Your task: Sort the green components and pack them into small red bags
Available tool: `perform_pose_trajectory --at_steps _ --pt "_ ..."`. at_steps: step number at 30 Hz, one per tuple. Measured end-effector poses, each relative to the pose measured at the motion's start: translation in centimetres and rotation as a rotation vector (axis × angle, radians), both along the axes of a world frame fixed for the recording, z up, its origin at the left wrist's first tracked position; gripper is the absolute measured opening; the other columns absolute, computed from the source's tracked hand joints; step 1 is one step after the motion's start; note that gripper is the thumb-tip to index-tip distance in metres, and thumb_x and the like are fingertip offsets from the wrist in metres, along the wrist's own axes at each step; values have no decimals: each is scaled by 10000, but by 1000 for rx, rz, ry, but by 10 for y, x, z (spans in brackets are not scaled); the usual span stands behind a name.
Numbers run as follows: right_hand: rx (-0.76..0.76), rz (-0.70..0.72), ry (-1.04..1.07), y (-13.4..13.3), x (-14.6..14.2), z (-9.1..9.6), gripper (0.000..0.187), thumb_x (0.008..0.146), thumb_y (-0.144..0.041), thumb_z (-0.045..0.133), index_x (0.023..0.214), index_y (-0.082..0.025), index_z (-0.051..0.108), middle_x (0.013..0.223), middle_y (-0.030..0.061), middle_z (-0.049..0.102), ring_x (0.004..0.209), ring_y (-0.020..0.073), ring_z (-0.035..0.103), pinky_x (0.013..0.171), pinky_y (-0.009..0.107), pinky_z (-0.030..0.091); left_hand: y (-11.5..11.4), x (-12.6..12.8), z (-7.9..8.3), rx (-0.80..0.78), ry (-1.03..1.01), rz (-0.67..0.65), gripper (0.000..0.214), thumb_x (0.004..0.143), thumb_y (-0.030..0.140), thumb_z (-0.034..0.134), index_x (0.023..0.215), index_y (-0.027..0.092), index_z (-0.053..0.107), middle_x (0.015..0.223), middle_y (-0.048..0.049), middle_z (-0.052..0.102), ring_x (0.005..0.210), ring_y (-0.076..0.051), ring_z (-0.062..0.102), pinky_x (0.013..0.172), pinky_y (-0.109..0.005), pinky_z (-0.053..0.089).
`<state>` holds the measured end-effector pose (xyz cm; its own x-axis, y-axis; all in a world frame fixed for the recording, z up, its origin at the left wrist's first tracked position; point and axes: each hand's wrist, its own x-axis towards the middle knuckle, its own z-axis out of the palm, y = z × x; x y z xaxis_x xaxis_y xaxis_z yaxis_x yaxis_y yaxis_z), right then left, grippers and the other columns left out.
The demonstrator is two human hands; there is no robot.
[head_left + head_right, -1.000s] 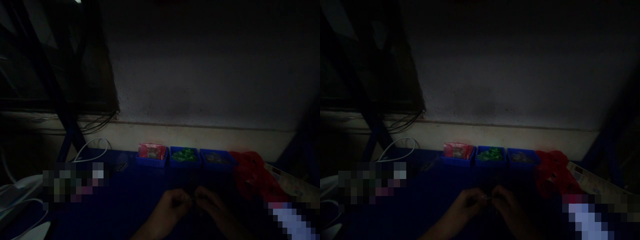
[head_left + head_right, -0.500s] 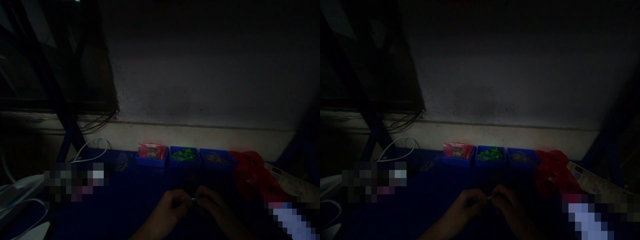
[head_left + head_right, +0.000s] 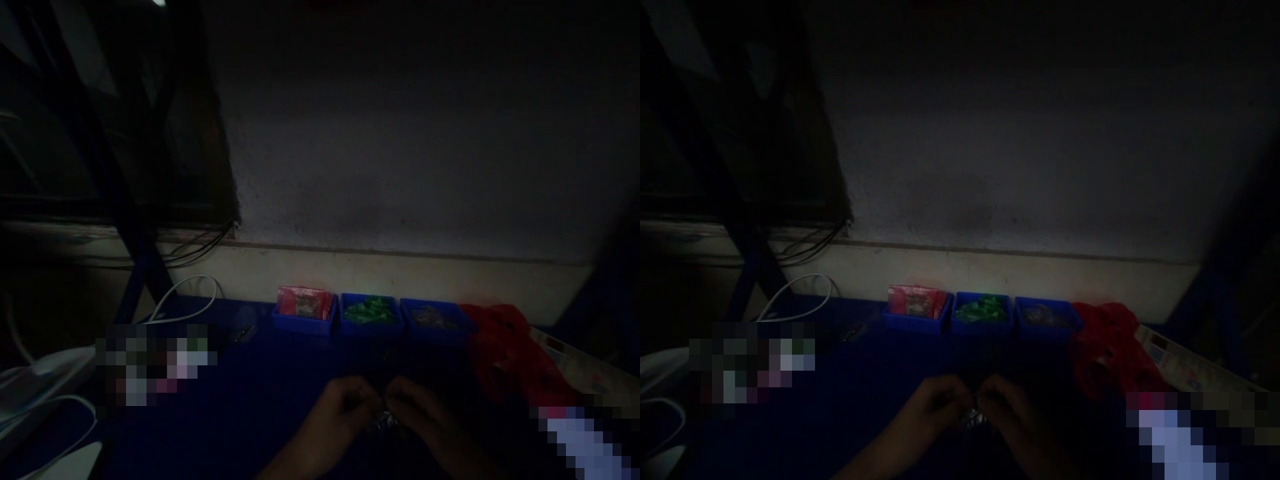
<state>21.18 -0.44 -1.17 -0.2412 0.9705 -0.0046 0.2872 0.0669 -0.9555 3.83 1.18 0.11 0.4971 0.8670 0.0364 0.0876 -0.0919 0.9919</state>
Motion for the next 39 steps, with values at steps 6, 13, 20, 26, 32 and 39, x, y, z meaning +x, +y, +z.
perform_pose_trajectory --at_steps 6,13,20,26,32,39 --pt "2 1 34 1 2 -1 181 784 -364 551 713 -197 553 638 -44 476 619 133 467 562 228 349 1 0 -1 -1 7 -1 218 796 311 544 695 120 574 607 31 492 563 -100 425 534 -207 322" --pt "-40 20 27 2 0 3 167 744 -317 531 638 -187 533 605 -44 470 602 132 468 556 238 336 0 -1 -3 -7 13 -3 201 794 276 546 685 111 585 613 30 497 567 -97 430 539 -201 332" --pt "-41 4 -17 0 1 0 157 793 -307 507 693 -196 557 636 -42 505 608 129 485 552 236 344 1 -2 -5 25 24 -15 151 797 213 530 719 107 603 636 18 530 595 -105 461 561 -206 351" --pt "-18 -1 -13 1 1 2 171 756 -337 565 667 -193 548 621 -44 498 602 128 473 556 234 344 -1 -2 -2 37 33 -7 113 789 192 531 740 113 594 653 20 517 603 -103 447 559 -201 343" --pt "28 -4 -89 1 -4 2 136 754 -306 577 667 -202 572 625 -46 507 616 132 484 574 233 347 0 -2 -5 -5 26 -1 100 758 208 575 746 112 600 645 27 504 591 -99 427 541 -200 324" --pt "30 27 -46 3 -4 2 83 730 -277 601 748 -197 587 722 -19 592 711 162 558 646 248 403 3 -2 -6 35 13 13 75 768 165 524 745 126 583 653 27 514 595 -102 445 554 -203 335"
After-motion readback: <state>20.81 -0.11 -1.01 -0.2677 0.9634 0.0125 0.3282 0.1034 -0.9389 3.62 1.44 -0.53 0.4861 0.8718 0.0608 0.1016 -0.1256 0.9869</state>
